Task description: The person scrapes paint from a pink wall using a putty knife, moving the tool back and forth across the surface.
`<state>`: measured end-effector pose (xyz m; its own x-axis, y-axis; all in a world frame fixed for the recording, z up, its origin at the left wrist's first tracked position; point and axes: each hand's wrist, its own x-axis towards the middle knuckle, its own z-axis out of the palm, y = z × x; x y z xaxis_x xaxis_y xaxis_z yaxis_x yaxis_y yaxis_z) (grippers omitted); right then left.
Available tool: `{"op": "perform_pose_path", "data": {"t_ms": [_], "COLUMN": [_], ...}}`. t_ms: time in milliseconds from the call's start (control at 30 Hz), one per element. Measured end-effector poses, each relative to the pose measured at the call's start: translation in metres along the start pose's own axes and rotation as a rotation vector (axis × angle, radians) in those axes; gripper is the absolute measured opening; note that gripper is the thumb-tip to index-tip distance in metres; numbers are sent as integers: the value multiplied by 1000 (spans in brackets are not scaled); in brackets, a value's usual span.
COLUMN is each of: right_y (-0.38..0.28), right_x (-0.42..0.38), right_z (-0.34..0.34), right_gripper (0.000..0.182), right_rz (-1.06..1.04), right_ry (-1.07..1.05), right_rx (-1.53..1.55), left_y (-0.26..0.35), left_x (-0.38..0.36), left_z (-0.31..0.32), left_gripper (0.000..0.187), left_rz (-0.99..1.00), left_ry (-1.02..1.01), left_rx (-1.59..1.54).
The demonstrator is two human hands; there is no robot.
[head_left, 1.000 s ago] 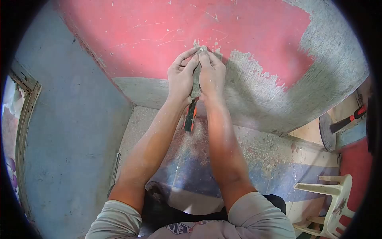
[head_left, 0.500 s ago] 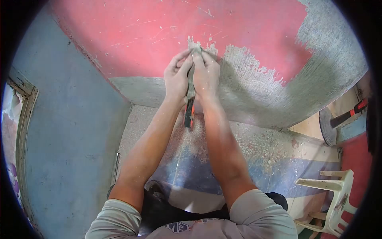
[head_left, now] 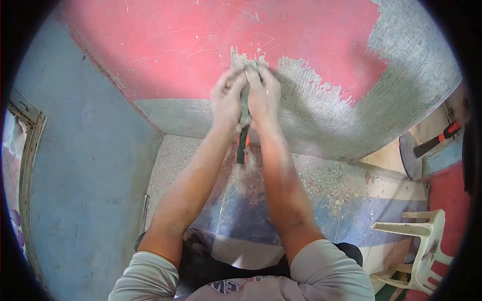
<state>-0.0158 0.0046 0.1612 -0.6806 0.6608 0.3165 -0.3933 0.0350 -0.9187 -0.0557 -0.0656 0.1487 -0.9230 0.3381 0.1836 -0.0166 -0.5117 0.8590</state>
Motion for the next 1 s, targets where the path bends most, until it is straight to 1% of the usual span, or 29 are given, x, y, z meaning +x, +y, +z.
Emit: {"op": "perform_pose_path", "data": {"t_ms": [67,100,167,200,267,300,333,367,433,533,633,733,833,867,967,1000], "right_y": [-14,-12,4,17,35,42,48,53,40,28,30,52,84,94,75,53], "right_x": [10,9,2,-1,-16,-21,-22,-19,-16,-7,-8,-14,-31,-33,-22,-15], "right_z": [11,12,9,6,-1,-3,-2,-6,-6,6,5,-4,-24,-31,-35,-34], "right_gripper": [24,24,24,25,25,25,25,25,25,25,24,27,27,28,28,28], "right_rz": [52,31,-9,46,54,55,124,112,95,97,153,-28,115,183,42,-14], "right_ry": [-27,-19,-1,30,52,63,59,45,23,49,-14,46,90,58,96,34], "right_rx": [180,164,128,99,-32,-99,28,7,-24,78,183,-92,67,163,-74,-99], "left_y": [25,24,12,-1,-34,-40,-44,-47,-34,-6,-14,-39,-77,-86,-70,-59], "left_x": [9,9,3,1,-5,-9,-10,-7,-5,-5,0,-6,-19,-24,-21,-14], "left_z": [7,5,-3,-13,-30,-31,-33,-34,-33,-16,-22,-33,-43,-42,-22,-12], "left_gripper": [26,27,29,28,28,28,28,27,25,23,26,25,23,24,26,26], "left_rz": [6,-2,-21,-50,-55,-56,-70,-74,-85,-91,-49,-59,-104,-95,-65,63], "left_ry": [-43,-34,-15,-27,4,17,38,37,36,53,17,-29,-16,-27,28,19], "left_rx": [-88,-50,22,37,39,39,42,62,115,65,47,-1,136,107,202,195]}}
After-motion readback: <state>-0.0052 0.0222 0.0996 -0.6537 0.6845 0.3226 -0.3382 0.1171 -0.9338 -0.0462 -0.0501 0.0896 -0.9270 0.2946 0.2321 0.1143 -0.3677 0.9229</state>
